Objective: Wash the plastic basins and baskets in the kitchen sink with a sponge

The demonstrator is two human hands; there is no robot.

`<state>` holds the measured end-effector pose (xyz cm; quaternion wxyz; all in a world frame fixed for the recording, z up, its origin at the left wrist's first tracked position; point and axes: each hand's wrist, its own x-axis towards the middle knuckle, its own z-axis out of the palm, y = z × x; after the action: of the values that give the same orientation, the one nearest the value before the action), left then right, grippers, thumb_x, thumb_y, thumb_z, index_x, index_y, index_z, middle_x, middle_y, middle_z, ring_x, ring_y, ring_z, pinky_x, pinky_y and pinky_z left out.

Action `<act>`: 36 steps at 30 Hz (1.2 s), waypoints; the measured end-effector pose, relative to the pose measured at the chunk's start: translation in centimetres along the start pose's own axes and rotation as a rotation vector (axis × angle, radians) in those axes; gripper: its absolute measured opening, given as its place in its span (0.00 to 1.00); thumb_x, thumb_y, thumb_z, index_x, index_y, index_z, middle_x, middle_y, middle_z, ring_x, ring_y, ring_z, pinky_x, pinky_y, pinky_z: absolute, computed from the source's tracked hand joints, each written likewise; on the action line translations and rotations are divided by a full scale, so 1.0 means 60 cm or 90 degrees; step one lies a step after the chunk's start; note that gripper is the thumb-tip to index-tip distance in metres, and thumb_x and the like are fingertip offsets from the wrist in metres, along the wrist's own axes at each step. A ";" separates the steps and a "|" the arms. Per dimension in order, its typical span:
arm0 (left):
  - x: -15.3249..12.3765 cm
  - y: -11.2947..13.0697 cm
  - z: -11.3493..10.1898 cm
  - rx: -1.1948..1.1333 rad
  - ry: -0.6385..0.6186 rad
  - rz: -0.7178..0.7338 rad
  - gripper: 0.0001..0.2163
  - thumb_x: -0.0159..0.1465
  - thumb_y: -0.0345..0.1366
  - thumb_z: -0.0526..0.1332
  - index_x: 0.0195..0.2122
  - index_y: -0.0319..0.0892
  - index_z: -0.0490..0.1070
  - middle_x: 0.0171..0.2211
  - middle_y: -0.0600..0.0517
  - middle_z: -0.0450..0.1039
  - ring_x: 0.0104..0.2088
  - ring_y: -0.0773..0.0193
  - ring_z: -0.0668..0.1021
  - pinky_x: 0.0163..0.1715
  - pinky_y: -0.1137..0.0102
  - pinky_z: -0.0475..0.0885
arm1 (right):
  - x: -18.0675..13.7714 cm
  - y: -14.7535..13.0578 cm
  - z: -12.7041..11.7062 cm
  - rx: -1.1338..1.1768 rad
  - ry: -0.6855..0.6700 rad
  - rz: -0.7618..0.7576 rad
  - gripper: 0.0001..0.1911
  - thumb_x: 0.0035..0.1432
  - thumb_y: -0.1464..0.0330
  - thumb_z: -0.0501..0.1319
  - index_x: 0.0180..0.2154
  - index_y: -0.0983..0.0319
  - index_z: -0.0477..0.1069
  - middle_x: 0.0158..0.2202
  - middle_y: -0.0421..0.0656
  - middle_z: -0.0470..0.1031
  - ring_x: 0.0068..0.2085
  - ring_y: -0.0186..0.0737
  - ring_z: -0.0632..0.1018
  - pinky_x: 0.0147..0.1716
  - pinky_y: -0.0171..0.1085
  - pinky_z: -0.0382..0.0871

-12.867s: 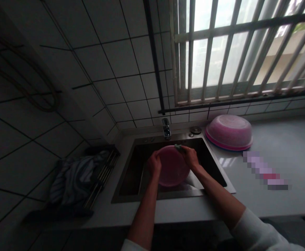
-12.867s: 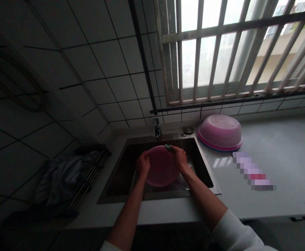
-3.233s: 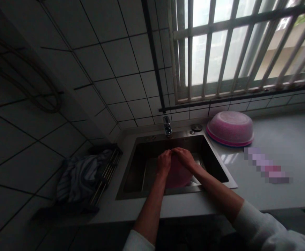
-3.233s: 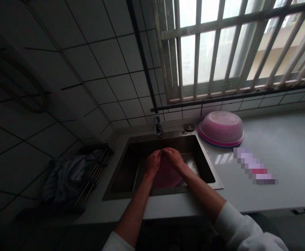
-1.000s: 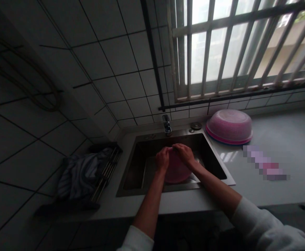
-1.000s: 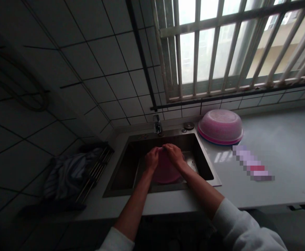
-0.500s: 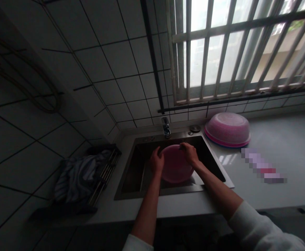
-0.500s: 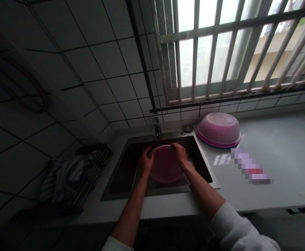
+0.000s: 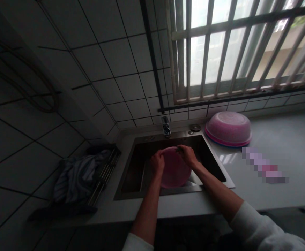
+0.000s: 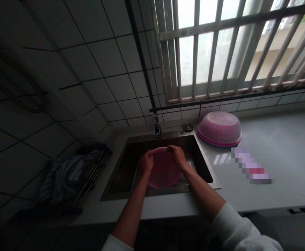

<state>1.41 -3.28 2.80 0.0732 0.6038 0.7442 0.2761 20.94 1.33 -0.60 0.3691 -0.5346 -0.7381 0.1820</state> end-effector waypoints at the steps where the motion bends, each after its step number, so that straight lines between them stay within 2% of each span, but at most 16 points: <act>1: -0.001 0.002 0.003 0.007 -0.009 0.013 0.14 0.71 0.31 0.57 0.51 0.52 0.80 0.49 0.49 0.84 0.47 0.56 0.84 0.44 0.68 0.72 | -0.001 -0.004 0.002 -0.007 -0.008 -0.024 0.19 0.65 0.76 0.62 0.55 0.59 0.79 0.54 0.47 0.83 0.53 0.46 0.83 0.55 0.41 0.75; 5: -0.002 0.013 0.017 0.021 -0.093 0.098 0.12 0.73 0.33 0.57 0.48 0.52 0.80 0.46 0.49 0.84 0.46 0.58 0.84 0.43 0.70 0.70 | -0.004 -0.036 0.019 -0.022 -0.074 -0.170 0.21 0.63 0.80 0.60 0.53 0.58 0.81 0.51 0.46 0.84 0.52 0.42 0.83 0.64 0.42 0.68; 7: -0.001 0.014 0.020 0.007 -0.110 0.103 0.12 0.73 0.34 0.57 0.46 0.52 0.81 0.45 0.49 0.85 0.45 0.59 0.84 0.42 0.71 0.70 | -0.004 -0.045 0.021 -0.027 -0.084 -0.186 0.21 0.63 0.80 0.60 0.53 0.58 0.81 0.51 0.45 0.84 0.51 0.41 0.83 0.65 0.42 0.66; 11: 0.005 0.006 0.013 -0.069 -0.050 0.037 0.13 0.70 0.29 0.59 0.47 0.52 0.81 0.46 0.51 0.85 0.47 0.60 0.84 0.42 0.71 0.71 | 0.000 -0.025 0.006 -0.022 -0.023 -0.077 0.22 0.65 0.77 0.60 0.56 0.56 0.79 0.55 0.45 0.82 0.54 0.43 0.82 0.59 0.41 0.73; 15: 0.004 0.000 0.005 -0.096 0.020 -0.035 0.14 0.69 0.28 0.59 0.51 0.49 0.80 0.48 0.48 0.84 0.48 0.57 0.84 0.44 0.69 0.72 | 0.002 0.007 -0.012 0.008 0.033 0.030 0.18 0.66 0.73 0.61 0.55 0.56 0.80 0.53 0.45 0.83 0.51 0.45 0.84 0.54 0.40 0.75; 17: 0.002 0.003 0.005 -0.082 0.038 -0.040 0.15 0.69 0.29 0.59 0.52 0.49 0.80 0.49 0.47 0.84 0.48 0.56 0.84 0.46 0.68 0.72 | 0.001 0.007 -0.012 0.013 0.045 0.021 0.19 0.66 0.74 0.61 0.55 0.57 0.79 0.53 0.45 0.83 0.51 0.46 0.84 0.55 0.40 0.75; 19: -0.002 0.008 0.008 -0.069 0.035 -0.006 0.15 0.69 0.28 0.59 0.52 0.50 0.79 0.50 0.49 0.84 0.49 0.57 0.83 0.48 0.68 0.72 | -0.002 -0.006 -0.007 0.011 0.044 -0.015 0.20 0.66 0.75 0.60 0.56 0.57 0.79 0.55 0.45 0.82 0.53 0.45 0.83 0.56 0.41 0.75; 22: -0.006 0.017 0.014 -0.063 -0.020 0.080 0.13 0.71 0.29 0.58 0.49 0.51 0.80 0.48 0.50 0.84 0.49 0.59 0.83 0.48 0.70 0.71 | -0.007 -0.038 0.006 0.002 -0.012 -0.098 0.22 0.65 0.78 0.58 0.55 0.56 0.79 0.55 0.44 0.82 0.54 0.42 0.82 0.57 0.39 0.74; 25: -0.006 0.021 0.015 -0.065 -0.061 0.106 0.12 0.73 0.33 0.57 0.46 0.52 0.81 0.47 0.50 0.84 0.48 0.60 0.83 0.46 0.70 0.71 | -0.007 -0.055 0.010 -0.018 -0.061 -0.146 0.23 0.63 0.79 0.59 0.55 0.56 0.80 0.55 0.44 0.82 0.55 0.42 0.82 0.58 0.38 0.73; 28: -0.002 0.015 0.005 -0.095 -0.011 0.050 0.14 0.71 0.31 0.58 0.50 0.54 0.80 0.50 0.52 0.84 0.49 0.60 0.83 0.47 0.70 0.71 | -0.001 -0.036 -0.002 -0.020 -0.015 -0.084 0.23 0.64 0.77 0.61 0.57 0.55 0.78 0.57 0.43 0.81 0.55 0.43 0.82 0.57 0.39 0.74; 32: 0.004 0.001 -0.009 -0.081 0.075 -0.080 0.14 0.70 0.30 0.57 0.51 0.49 0.80 0.48 0.47 0.84 0.47 0.55 0.84 0.45 0.67 0.72 | 0.005 0.007 -0.018 0.005 0.058 0.050 0.18 0.67 0.72 0.62 0.56 0.55 0.79 0.52 0.43 0.84 0.50 0.46 0.85 0.53 0.41 0.77; 34: 0.003 0.000 -0.007 -0.067 0.072 -0.072 0.14 0.70 0.31 0.57 0.51 0.48 0.80 0.47 0.46 0.84 0.46 0.54 0.84 0.44 0.67 0.71 | 0.003 0.009 -0.016 0.007 0.064 0.044 0.18 0.67 0.71 0.62 0.56 0.55 0.80 0.53 0.44 0.84 0.51 0.47 0.85 0.54 0.41 0.77; 36: 0.000 0.003 0.001 -0.056 0.035 -0.019 0.14 0.70 0.30 0.58 0.50 0.50 0.80 0.48 0.48 0.84 0.47 0.56 0.83 0.44 0.68 0.71 | -0.002 -0.004 -0.005 0.000 0.042 -0.011 0.20 0.66 0.73 0.61 0.57 0.55 0.79 0.55 0.43 0.82 0.53 0.46 0.84 0.56 0.41 0.76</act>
<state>1.59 -3.24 2.85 0.0837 0.5810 0.7419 0.3240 21.01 1.11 -0.26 0.3944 -0.5342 -0.7301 0.1612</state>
